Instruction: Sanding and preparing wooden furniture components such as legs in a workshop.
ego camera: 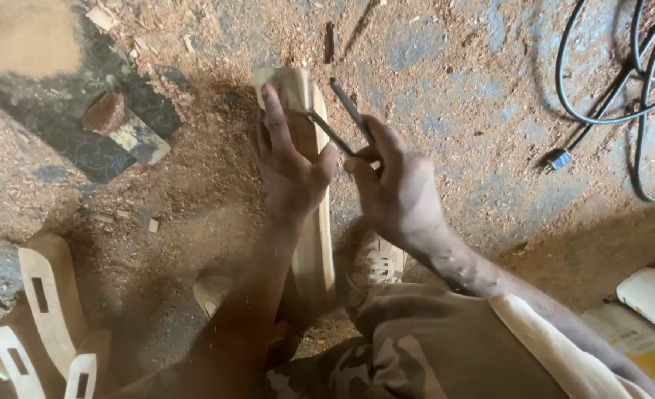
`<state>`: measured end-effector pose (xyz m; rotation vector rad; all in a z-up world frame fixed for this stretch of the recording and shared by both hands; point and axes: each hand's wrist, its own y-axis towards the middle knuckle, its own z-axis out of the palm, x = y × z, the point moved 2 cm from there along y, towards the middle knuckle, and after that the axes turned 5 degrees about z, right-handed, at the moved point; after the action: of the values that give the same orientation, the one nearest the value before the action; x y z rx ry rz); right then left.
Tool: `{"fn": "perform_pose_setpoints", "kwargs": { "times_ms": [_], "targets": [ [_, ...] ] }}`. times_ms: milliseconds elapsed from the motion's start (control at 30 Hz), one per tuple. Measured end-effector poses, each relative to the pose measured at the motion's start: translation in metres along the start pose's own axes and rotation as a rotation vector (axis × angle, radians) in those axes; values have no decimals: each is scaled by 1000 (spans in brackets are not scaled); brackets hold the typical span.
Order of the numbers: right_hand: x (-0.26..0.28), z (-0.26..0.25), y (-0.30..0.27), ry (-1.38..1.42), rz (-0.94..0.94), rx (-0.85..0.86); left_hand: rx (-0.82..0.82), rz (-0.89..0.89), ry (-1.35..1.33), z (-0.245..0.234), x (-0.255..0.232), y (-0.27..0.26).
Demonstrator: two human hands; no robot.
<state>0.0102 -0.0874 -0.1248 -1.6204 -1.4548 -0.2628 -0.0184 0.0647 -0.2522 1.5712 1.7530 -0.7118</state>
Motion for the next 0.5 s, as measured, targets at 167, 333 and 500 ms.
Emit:
{"fn": "perform_pose_setpoints", "kwargs": {
  "times_ms": [167,333,500],
  "targets": [
    [-1,24,-4,-42,-118,-106,-17,-4,30,-5,-10,1],
    [-13,31,-5,99,21,-150,-53,30,55,-12,-22,1],
    [-18,27,8,85,-51,-269,-64,14,98,10,11,-12]
  ]
}}
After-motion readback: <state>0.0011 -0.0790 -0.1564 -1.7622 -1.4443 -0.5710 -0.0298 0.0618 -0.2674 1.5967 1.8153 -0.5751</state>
